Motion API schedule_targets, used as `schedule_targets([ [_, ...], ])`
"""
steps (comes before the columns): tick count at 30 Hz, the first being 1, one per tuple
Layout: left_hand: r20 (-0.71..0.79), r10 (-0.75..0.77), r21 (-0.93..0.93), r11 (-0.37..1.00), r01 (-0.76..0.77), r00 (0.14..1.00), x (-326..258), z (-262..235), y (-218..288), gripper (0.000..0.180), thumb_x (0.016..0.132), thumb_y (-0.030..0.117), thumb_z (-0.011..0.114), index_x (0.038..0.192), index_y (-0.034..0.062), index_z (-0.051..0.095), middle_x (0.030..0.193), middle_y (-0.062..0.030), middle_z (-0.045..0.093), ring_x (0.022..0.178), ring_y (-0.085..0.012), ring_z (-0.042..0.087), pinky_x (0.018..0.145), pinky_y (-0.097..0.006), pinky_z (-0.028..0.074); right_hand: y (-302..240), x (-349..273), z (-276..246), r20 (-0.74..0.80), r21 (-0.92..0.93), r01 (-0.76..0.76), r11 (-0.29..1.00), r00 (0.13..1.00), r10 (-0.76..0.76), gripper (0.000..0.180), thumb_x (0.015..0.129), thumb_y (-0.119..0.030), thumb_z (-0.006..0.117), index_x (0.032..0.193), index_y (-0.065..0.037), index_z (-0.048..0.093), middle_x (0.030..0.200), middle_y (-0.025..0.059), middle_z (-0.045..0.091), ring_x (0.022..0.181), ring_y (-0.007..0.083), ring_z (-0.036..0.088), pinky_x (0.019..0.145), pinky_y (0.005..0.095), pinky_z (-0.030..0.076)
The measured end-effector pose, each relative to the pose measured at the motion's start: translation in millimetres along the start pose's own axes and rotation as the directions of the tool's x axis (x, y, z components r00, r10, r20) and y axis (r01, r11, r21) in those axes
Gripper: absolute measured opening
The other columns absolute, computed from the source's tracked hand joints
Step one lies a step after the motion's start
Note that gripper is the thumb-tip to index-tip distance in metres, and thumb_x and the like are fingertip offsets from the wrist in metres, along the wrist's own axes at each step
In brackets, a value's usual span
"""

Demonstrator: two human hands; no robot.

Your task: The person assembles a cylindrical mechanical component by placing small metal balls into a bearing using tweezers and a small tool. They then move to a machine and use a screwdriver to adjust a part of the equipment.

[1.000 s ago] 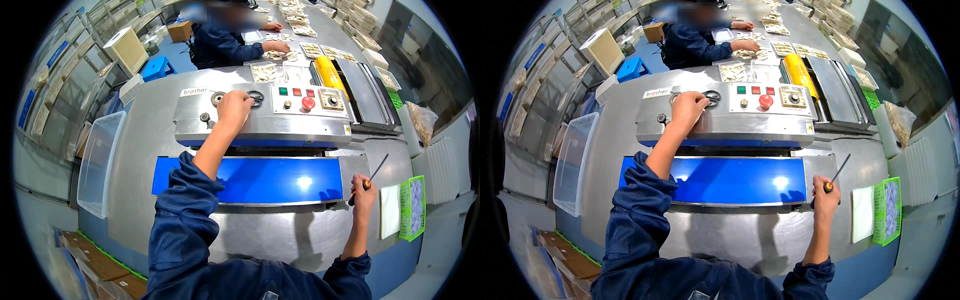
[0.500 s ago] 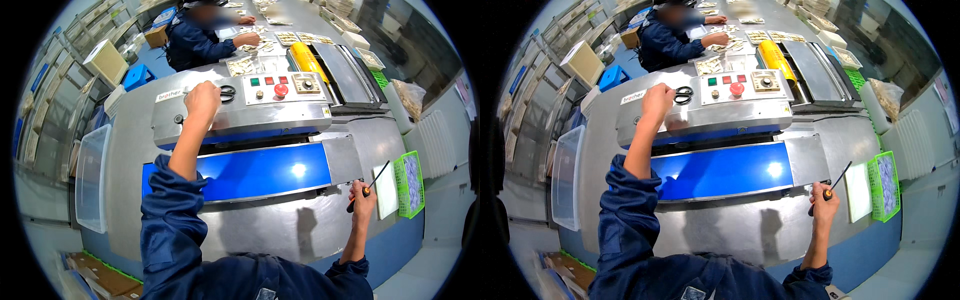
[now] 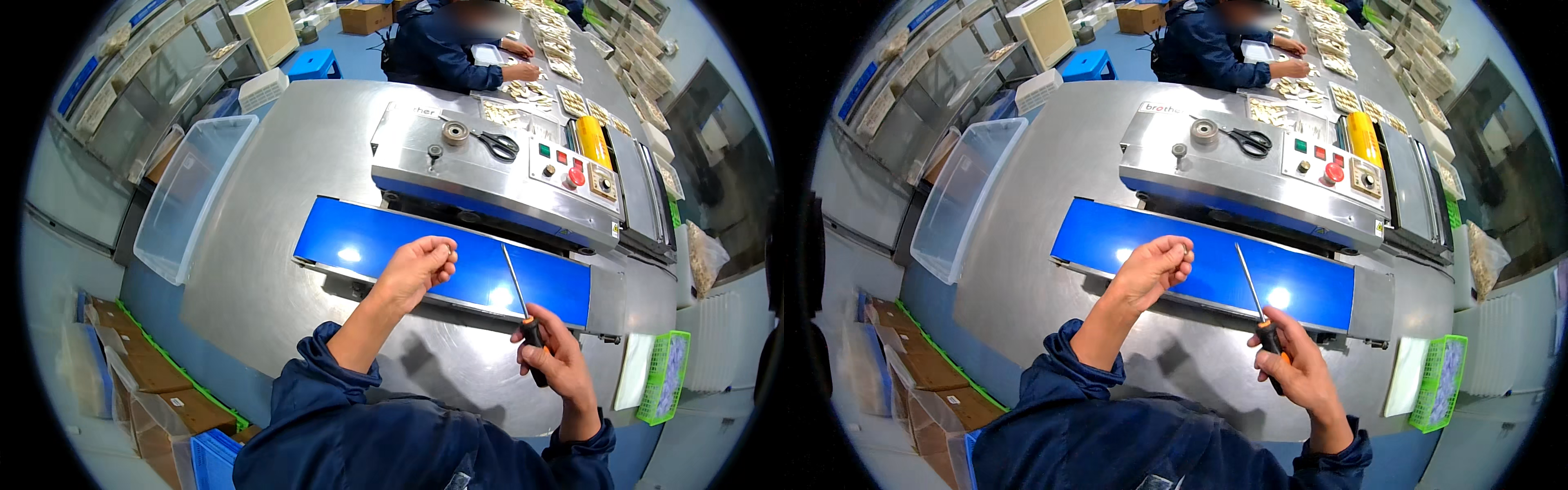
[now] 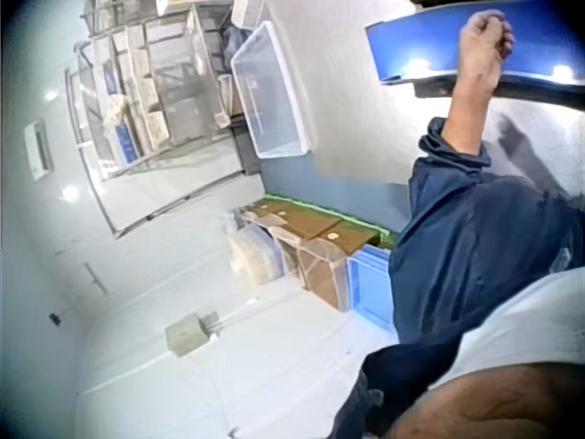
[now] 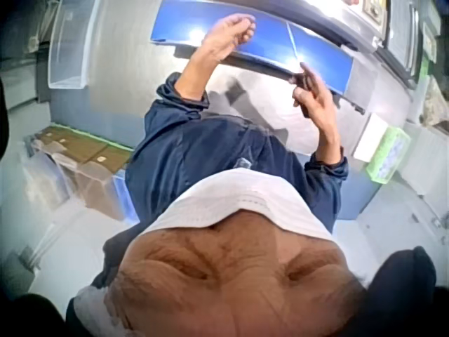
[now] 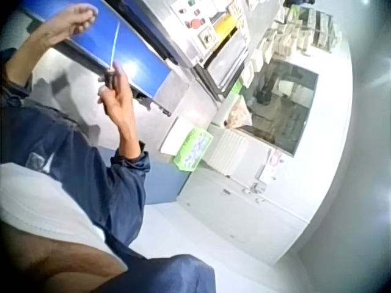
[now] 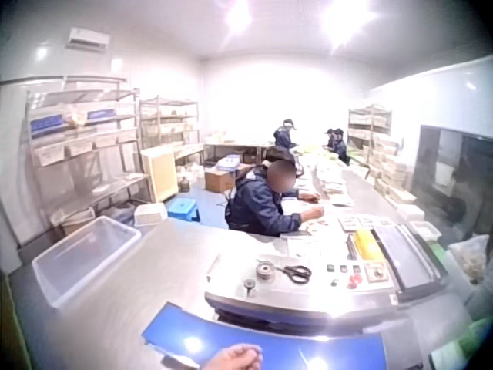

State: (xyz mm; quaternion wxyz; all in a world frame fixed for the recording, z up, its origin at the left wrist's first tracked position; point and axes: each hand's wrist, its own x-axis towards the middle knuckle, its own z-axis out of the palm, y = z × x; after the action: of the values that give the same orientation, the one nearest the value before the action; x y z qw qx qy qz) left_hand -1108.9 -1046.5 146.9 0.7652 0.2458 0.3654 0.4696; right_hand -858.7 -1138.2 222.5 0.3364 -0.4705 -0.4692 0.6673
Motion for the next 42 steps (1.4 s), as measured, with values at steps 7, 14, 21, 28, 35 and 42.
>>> schedule_targets([
  [7,-0.017,-0.044,-0.385,0.922,0.034,0.999,-8.1,-12.1,12.5,0.017,0.089,0.014,0.059,0.103,0.0039,0.055,0.1,-0.0099,0.062,0.091,-0.0177,0.062,0.076,-0.026,0.054,-23.3,18.6,48.3,0.109,-0.783,0.294,0.548,0.932,-0.345,0.043,0.081,-0.004,0.061,0.121,-0.002,0.048,0.099,0.0183,0.062,0.084,0.032,0.063,0.073,0.0354,0.05],
  [14,0.041,-0.068,-0.419,0.905,0.079,0.997,-10.8,-11.6,11.0,0.017,0.088,0.012,0.06,0.101,0.0027,0.056,0.103,-0.013,0.062,0.095,-0.0208,0.062,0.078,-0.029,0.055,-21.6,19.7,60.6,0.074,-0.817,0.26,0.514,0.932,-0.354,0.041,0.079,-0.003,0.061,0.118,-0.002,0.051,0.094,0.0176,0.063,0.079,0.033,0.063,0.068,0.0363,0.05],
  [21,0.035,-0.047,-0.257,0.965,0.055,0.998,-11.0,-6.7,6.0,0.017,0.089,0.015,0.059,0.1,0.003,0.057,0.101,-0.0123,0.063,0.093,-0.0194,0.062,0.079,-0.029,0.054,-16.5,19.7,56.5,0.074,-0.856,0.251,0.452,0.925,-0.373,0.042,0.076,0.0,0.061,0.117,-0.004,0.052,0.092,0.0171,0.062,0.074,0.0333,0.062,0.066,0.0364,0.05],
  [28,-0.111,0.032,-0.137,0.989,-0.047,0.993,-0.7,1.3,2.5,0.015,0.09,0.015,0.058,0.1,0.0038,0.056,0.098,-0.0103,0.063,0.088,-0.0175,0.061,0.08,-0.03,0.051,-37.1,35.0,51.2,0.067,-0.845,0.282,0.453,0.898,-0.435,0.049,0.069,0.002,0.061,0.117,-0.004,0.053,0.094,0.015,0.061,0.075,0.0258,0.062,0.065,0.0333,0.051],
  [35,-0.214,0.083,-0.285,0.948,-0.143,0.973,28.9,2.8,7.8,0.012,0.09,0.012,0.057,0.098,0.0038,0.055,0.092,-0.0082,0.061,0.085,-0.0174,0.06,0.08,-0.031,0.051,-55.5,54.0,56.1,-0.224,-0.384,0.344,0.857,0.866,-0.448,0.04,0.075,0.005,0.064,0.113,-0.003,0.052,0.101,0.0079,0.061,0.099,0.0167,0.06,0.079,0.0267,0.05],
  [42,-0.298,0.135,-0.289,0.931,-0.225,0.945,54.3,6.5,17.5,0.011,0.09,0.009,0.055,0.096,0.0004,0.053,0.088,-0.0085,0.06,0.08,-0.0168,0.06,0.074,-0.029,0.053,-57.5,89.9,66.0,-0.236,-0.513,0.529,0.676,0.67,-0.704,0.036,0.079,-0.003,0.07,0.11,-0.001,0.052,0.102,0.0086,0.061,0.089,0.0113,0.058,0.077,0.0224,0.048],
])
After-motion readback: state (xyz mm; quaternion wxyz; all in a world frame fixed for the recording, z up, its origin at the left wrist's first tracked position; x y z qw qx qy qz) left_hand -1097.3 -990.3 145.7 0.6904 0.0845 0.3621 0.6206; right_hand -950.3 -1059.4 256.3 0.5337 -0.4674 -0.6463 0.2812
